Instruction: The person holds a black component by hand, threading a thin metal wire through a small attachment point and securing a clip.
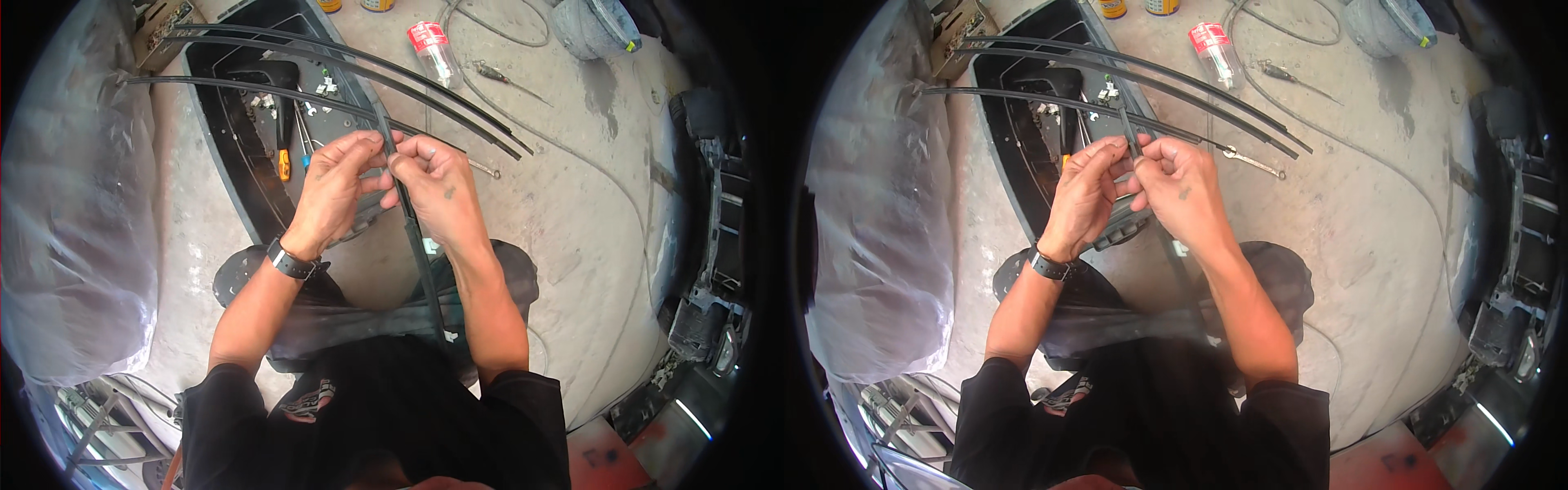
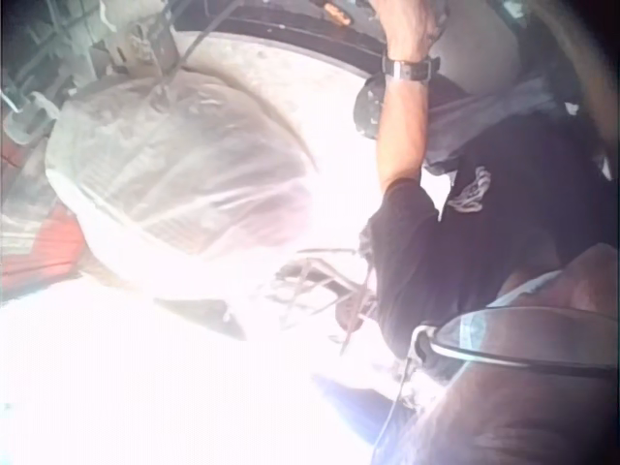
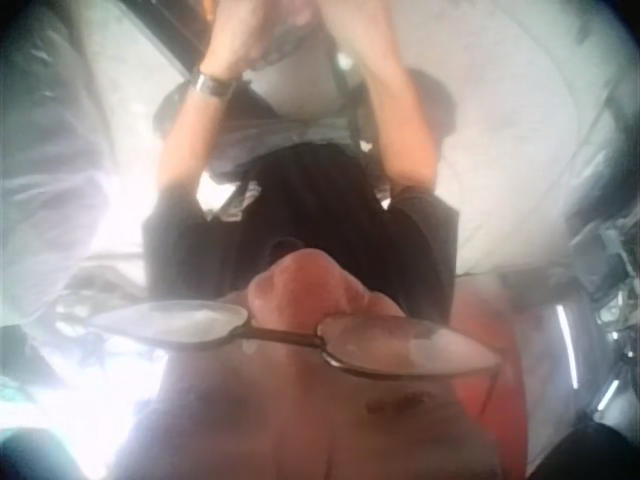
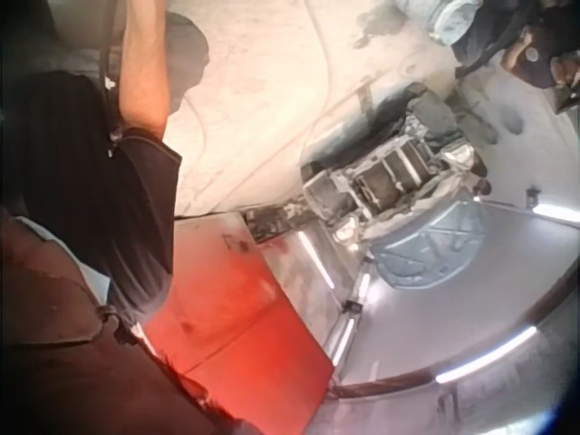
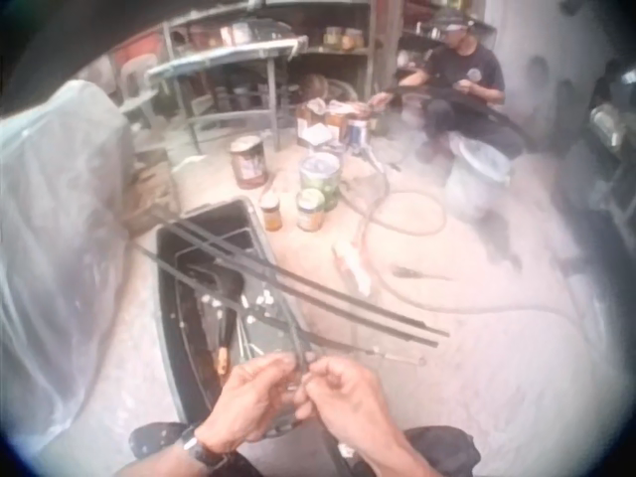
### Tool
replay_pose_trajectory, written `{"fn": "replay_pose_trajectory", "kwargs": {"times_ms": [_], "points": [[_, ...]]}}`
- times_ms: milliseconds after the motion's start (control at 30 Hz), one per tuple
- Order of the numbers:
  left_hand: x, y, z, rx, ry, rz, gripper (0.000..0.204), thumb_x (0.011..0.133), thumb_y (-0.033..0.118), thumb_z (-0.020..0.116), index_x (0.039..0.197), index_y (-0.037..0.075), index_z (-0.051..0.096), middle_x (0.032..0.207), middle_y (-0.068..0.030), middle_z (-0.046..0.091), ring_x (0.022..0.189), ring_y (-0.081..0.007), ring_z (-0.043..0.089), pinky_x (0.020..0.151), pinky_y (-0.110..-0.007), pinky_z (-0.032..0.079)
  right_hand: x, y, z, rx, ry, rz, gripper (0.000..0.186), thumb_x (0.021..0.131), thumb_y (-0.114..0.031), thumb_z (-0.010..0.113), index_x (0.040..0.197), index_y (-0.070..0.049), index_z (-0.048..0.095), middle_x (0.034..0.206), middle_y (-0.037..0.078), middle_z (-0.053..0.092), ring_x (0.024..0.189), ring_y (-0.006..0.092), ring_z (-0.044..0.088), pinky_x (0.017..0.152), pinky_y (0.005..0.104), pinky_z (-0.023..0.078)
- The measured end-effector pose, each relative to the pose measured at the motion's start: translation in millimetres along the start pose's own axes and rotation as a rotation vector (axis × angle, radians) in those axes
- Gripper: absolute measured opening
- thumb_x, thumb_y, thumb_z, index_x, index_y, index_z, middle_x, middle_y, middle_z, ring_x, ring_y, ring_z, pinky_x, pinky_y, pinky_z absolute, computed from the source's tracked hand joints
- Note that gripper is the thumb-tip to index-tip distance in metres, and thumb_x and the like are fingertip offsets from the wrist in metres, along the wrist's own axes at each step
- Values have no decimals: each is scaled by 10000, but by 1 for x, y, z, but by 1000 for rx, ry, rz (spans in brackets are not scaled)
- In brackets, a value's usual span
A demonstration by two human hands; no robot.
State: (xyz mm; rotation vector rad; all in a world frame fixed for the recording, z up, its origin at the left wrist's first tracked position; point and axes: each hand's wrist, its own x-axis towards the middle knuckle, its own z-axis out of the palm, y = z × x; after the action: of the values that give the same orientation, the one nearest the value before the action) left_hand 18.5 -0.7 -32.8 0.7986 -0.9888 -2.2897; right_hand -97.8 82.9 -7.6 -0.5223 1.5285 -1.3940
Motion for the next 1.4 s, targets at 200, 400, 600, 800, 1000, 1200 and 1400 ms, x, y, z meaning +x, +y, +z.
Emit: {"fn": "replay_pose_trajectory", "kwargs": {"times_ms": [200,400,600,800,1000,1200,1400], "points": [[3,12,-4,79,-5,-34,231,942,199,642,987,-22,696,940,-62,681,776,-107,615,631,-248,545,-7,-9,6,-138,21,-7,110,907,-48,560,876,25,635,701,73,652,570,108,611,541,237,474],[3,16,-11,17,-29,-77,144,938,120,617,980,3,689,1024,-99,696,816,-122,644,689,-283,576,-15,-8,14,-178,66,-56,120,899,-45,541,850,26,626,694,74,650,568,103,608,531,235,468],[4,22,-9,12,-60,-107,104,929,57,600,971,2,678,1024,-121,700,823,-124,661,745,-306,610,-17,-10,9,-209,52,-50,110,881,-37,542,837,26,622,688,75,643,557,102,601,519,239,462],[4,20,-11,59,-61,-91,89,923,48,602,954,-1,671,961,-87,690,824,-114,653,746,-297,610,-20,-5,9,-270,65,-82,101,876,-30,543,831,30,611,683,72,632,554,98,595,515,242,466],[2,14,-11,40,-50,-91,77,923,39,593,933,5,661,945,-76,683,828,-114,648,778,-311,604,-21,4,8,-327,76,-133,106,892,-44,547,851,31,610,711,64,629,587,85,596,528,244,476],[4,12,-11,52,-40,-115,68,919,53,608,933,14,663,964,-73,689,859,-149,674,774,-300,595,-7,-21,-31,-473,-238,-30,207,968,-166,584,926,29,639,731,49,629,620,93,603,572,238,493],[4,8,-9,140,-78,-129,127,935,102,602,976,5,673,967,-70,697,873,-160,688,740,-269,590,25,-48,-39,-439,-190,-199,273,993,-234,564,1128,-10,643,768,32,629,632,96,614,588,242,486]]}}
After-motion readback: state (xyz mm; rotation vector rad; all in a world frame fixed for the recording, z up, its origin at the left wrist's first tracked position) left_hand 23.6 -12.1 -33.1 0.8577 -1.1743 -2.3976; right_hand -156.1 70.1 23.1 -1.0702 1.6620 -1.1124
